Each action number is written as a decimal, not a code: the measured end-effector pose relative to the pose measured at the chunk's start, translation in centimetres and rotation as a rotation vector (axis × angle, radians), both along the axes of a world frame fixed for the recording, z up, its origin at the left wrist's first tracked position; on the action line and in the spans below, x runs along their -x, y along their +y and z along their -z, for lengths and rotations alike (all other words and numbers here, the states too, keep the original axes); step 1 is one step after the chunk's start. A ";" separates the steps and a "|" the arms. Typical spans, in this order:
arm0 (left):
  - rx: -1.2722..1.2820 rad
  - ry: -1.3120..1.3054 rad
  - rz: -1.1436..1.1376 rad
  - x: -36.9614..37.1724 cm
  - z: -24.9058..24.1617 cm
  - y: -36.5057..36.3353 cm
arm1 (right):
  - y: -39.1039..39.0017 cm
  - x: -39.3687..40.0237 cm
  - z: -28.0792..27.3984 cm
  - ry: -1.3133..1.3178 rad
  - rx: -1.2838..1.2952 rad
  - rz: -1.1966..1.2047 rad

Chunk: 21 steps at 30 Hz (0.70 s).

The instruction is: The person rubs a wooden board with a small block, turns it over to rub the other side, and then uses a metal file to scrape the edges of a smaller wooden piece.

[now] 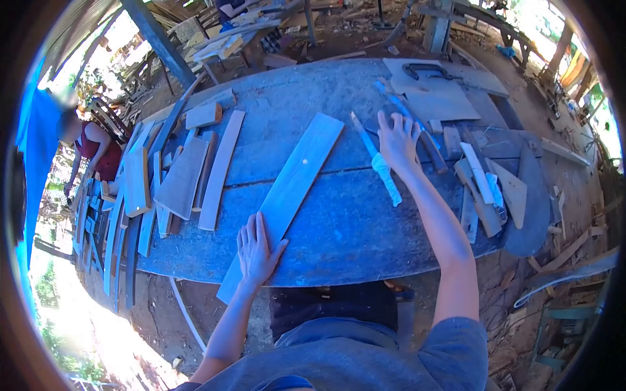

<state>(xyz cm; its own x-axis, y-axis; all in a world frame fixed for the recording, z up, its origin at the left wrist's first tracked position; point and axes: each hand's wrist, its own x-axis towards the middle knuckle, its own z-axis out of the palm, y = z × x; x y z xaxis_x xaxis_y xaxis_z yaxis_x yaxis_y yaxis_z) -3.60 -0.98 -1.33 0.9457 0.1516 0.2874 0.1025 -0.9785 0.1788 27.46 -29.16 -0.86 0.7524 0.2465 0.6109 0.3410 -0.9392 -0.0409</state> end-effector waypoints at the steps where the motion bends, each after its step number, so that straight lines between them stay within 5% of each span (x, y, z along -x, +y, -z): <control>1: 0.002 -0.015 -0.002 0.0 0.0 0.0 | -0.6 1.3 -0.9 0.014 0.041 -0.093; 6: 0.031 0.014 -0.019 0.7 -0.4 -0.2 | -0.6 6.8 -4.8 -0.009 0.134 -0.333; 11: 0.237 0.010 -0.068 0.7 -2.8 -1.7 | 1.5 15.3 -4.7 0.341 -0.462 -0.661; 17: 0.721 0.092 -0.225 -8.9 -3.0 -4.8 | 7.8 28.5 -1.0 1.592 -1.713 -0.571; 19: 0.732 0.120 -0.229 -11.5 -2.8 -5.5 | 8.9 31.1 -0.2 1.577 -1.630 -0.652; 21: 1.068 0.157 -0.138 -13.1 -3.6 -6.0 | 8.3 31.3 -1.0 1.471 -1.625 -0.460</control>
